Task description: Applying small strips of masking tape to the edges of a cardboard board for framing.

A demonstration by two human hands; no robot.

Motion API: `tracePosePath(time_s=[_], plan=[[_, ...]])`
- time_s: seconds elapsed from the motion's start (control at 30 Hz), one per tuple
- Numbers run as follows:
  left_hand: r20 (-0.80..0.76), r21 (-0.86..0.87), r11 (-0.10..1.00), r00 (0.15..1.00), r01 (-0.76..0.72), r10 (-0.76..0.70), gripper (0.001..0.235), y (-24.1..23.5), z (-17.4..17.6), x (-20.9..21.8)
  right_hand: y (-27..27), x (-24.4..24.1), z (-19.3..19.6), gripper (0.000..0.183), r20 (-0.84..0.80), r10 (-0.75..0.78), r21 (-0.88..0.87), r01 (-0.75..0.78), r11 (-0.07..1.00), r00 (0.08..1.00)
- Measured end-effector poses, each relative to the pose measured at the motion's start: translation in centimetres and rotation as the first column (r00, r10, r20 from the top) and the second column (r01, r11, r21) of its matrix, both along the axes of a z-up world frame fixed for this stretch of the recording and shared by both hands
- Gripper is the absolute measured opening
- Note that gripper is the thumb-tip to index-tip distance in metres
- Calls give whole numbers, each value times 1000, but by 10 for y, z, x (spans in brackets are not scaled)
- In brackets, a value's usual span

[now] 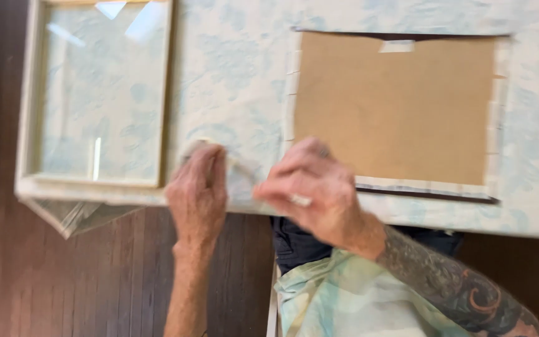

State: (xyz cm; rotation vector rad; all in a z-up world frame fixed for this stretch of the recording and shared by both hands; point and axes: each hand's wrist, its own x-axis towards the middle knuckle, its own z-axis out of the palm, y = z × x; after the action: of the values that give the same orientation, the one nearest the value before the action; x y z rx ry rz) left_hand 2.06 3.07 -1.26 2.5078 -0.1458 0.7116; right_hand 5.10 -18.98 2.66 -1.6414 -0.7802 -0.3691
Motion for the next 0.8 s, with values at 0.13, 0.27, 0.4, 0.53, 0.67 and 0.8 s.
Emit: tracePosePath(time_s=[0.13, 0.27, 0.4, 0.53, 0.67, 0.8], plan=[[-94, 319, 946, 995, 55, -26, 14, -10, 4, 3, -54, -37, 41, 10, -48, 161, -134, -166, 977, 986], [-507, 244, 970, 853, 6, 122, 45, -30, 22, 12, -120, -70, 46, 13, -272, 175, -5, -183, 983, 946], [-585, 391, 920, 764, -29, 273, 64, -35, 35, 15, -189, -107, 37, 21, -581, -84, 59, 145, 988, 810], [-393, 649, 756, 887, 81, 242, 69, -44, 32, 5, -253, -127, 20, 20, -578, -318, 4, 392, 920, 752], [-134, 422, 895, 986, 147, -99, 53, -135, 33, -13, -285, -122, 6, 54, -484, -586, -298, 507, 809, 650], [-266, 22, 740, 717, 673, -644, 29, -262, 59, 4, -287, -115, -24, 87, -356, -605, -438, 445, 781, 712]])
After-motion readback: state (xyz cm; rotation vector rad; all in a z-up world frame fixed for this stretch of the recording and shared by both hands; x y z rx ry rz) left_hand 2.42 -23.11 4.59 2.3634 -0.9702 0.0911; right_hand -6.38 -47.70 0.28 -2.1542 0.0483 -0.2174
